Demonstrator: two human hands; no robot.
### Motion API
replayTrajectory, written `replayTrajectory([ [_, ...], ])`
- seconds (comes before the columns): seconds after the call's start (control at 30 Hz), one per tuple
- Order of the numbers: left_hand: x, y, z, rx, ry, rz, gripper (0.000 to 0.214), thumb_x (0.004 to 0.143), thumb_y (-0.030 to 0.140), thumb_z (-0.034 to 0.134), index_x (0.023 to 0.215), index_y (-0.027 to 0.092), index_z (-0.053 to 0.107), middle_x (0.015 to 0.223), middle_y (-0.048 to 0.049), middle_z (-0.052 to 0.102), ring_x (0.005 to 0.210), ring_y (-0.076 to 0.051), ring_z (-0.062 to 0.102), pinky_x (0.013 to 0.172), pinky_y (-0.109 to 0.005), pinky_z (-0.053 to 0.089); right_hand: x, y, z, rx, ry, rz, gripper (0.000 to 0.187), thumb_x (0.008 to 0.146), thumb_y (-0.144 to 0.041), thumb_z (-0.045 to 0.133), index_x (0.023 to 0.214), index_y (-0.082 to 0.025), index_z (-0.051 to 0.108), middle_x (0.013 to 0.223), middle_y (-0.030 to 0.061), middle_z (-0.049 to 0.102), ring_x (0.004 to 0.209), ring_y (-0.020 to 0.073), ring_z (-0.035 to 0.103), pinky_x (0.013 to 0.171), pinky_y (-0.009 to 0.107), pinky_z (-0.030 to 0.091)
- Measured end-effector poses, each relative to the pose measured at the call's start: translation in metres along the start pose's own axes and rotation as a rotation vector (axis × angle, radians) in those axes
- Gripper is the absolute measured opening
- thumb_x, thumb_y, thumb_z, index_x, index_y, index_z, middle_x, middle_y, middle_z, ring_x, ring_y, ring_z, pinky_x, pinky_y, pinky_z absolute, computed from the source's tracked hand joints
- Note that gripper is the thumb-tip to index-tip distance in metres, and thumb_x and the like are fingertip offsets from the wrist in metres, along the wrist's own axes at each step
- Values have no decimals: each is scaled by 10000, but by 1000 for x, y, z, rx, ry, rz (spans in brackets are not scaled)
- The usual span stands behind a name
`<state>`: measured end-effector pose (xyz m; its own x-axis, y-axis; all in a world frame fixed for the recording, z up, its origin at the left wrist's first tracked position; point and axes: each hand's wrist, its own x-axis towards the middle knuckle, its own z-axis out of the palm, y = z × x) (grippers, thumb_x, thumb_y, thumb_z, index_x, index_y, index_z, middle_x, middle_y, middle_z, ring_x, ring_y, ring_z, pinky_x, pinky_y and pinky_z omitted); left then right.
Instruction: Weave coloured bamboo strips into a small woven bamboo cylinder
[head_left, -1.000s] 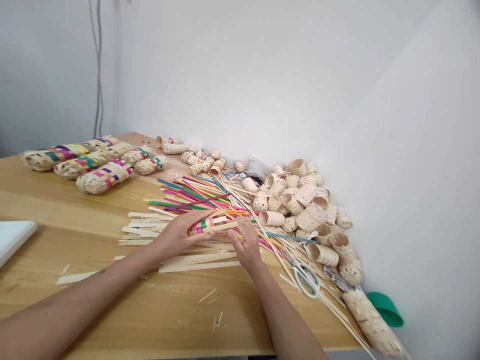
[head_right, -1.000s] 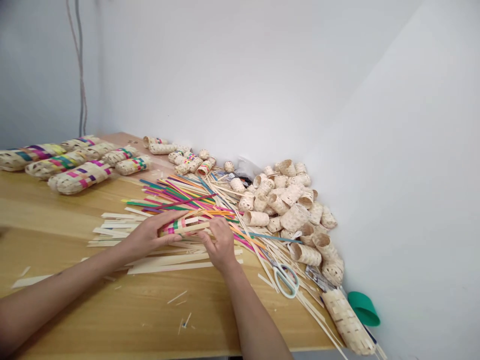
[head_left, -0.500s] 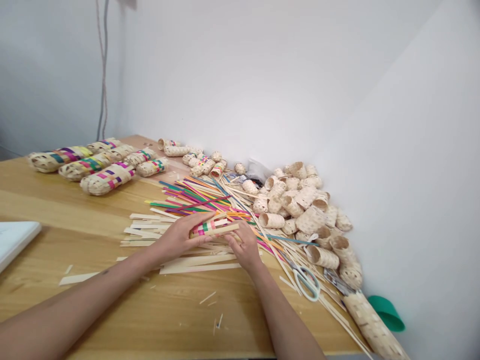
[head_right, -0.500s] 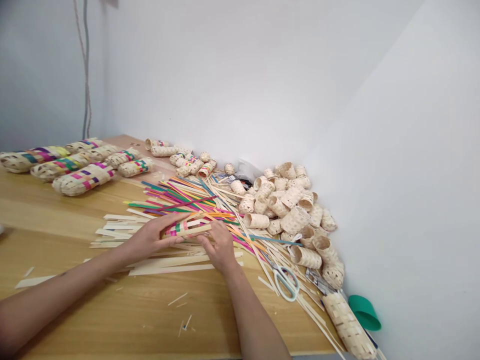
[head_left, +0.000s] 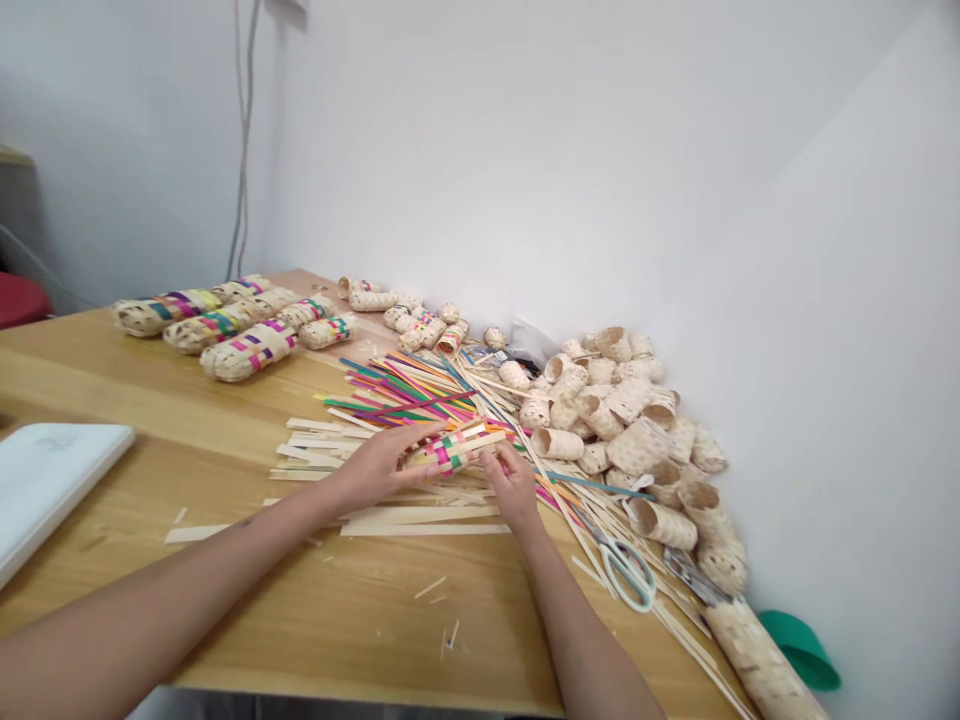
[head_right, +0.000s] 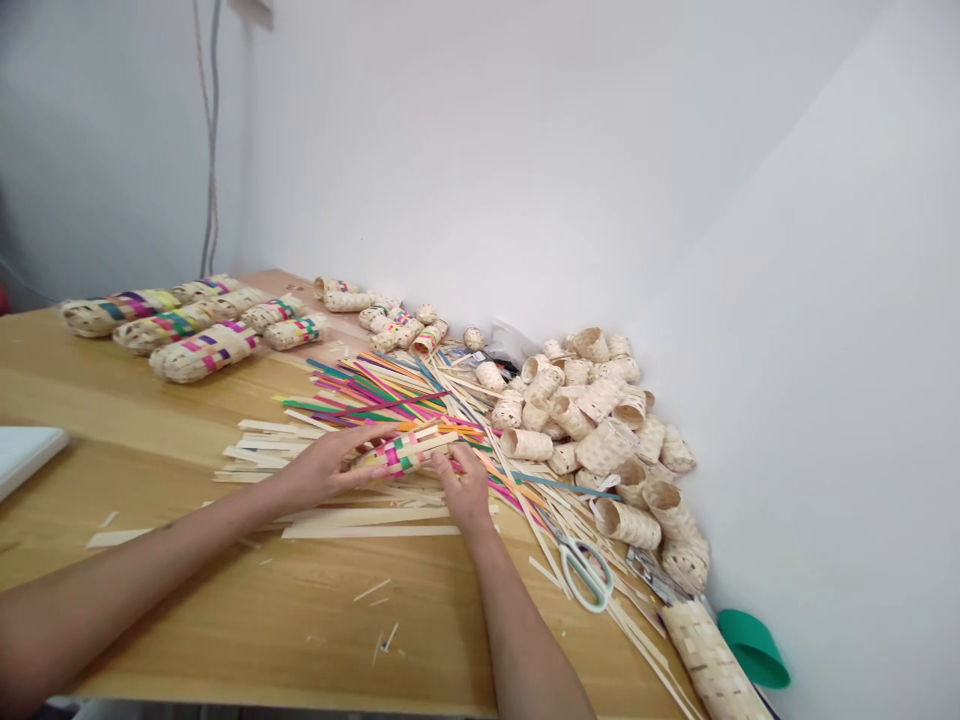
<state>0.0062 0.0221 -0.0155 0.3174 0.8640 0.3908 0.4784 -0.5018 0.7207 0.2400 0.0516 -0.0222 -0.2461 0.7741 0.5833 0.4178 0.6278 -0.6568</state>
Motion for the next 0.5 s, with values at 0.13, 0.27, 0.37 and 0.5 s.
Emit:
replayTrajectory([
  [0.13,0,-2,0,-1,-7,-5,648,835,567,574,1384,222,542,1380,-100,604,1212,-289,585,1008,-392,459,0,3,0,43,10,80,274,881,-401,547,728,-188,627,697,-8,582,692,142,525,679,259,407],
  [0.27,1,-6,1,-12,-14,-49,679,799,541,609,1393,223,531,1371,-108,608,1157,-304,614,968,-401,488,0,2,0,165,55,154,285,869,-425,568,729,-189,647,705,3,621,694,151,560,676,268,448],
  [0.37,2,-9,2,-101,-4,-145,740,780,549,609,1421,197,490,1421,-130,559,1124,-306,630,920,-399,520,1,0,-1,314,92,171,284,855,-448,588,771,-193,680,772,26,685,743,173,622,707,291,503],
  [0.5,4,-8,2,-271,0,-206,830,769,566,631,1459,158,415,1437,-154,535,1082,-299,650,898,-419,537,0,0,-4,351,132,176,282,847,-462,612,783,-203,704,785,32,714,766,187,655,753,320,532],
])
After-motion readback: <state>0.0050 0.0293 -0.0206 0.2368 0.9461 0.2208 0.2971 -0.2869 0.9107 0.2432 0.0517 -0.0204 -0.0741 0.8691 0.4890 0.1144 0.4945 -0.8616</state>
